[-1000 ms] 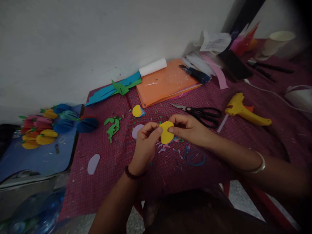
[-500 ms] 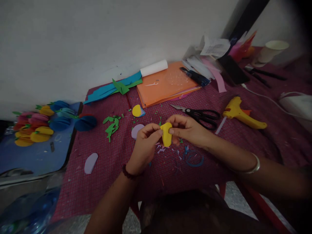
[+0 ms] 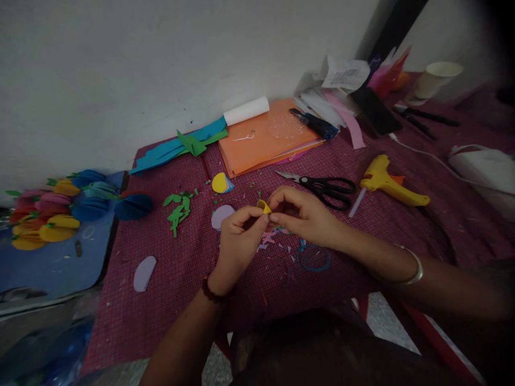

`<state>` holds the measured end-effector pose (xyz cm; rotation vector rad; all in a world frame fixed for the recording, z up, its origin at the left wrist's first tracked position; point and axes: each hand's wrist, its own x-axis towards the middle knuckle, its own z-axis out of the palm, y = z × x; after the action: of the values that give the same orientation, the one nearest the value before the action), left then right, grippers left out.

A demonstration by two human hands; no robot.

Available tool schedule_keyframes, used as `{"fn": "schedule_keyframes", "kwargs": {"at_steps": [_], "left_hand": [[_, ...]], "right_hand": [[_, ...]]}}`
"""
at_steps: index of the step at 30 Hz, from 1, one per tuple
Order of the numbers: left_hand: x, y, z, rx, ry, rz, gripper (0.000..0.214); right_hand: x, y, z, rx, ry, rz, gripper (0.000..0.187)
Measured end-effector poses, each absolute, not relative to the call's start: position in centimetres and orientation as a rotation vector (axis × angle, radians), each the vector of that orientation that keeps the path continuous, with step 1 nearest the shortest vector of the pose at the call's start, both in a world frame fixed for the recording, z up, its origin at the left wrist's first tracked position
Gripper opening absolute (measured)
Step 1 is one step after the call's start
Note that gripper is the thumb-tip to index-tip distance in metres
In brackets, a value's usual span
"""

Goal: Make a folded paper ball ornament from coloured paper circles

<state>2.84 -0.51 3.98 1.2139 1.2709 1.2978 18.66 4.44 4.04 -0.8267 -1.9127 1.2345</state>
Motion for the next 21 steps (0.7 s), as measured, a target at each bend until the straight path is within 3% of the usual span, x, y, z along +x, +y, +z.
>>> {"fn": "schedule_keyframes", "kwargs": {"at_steps": [6,13,21], "left_hand": [[2.9,-0.6,3.9,1.576,1.396,1.330,0.009],[3.5,-0.8,3.5,1.802,1.558,1.290,0.012],[4.3,-0.8,3.4,1.338,1.480,1.346,0.013]], "right_hand": [[19.0,4.4,4.4,-0.828,-2.130,0.829,0.003],[18.9,3.9,3.9,-0.803,-2.257,0.465,0.011],[18.5,3.6,4.0,-0.844,-2.249,0.368,0.010]]}}
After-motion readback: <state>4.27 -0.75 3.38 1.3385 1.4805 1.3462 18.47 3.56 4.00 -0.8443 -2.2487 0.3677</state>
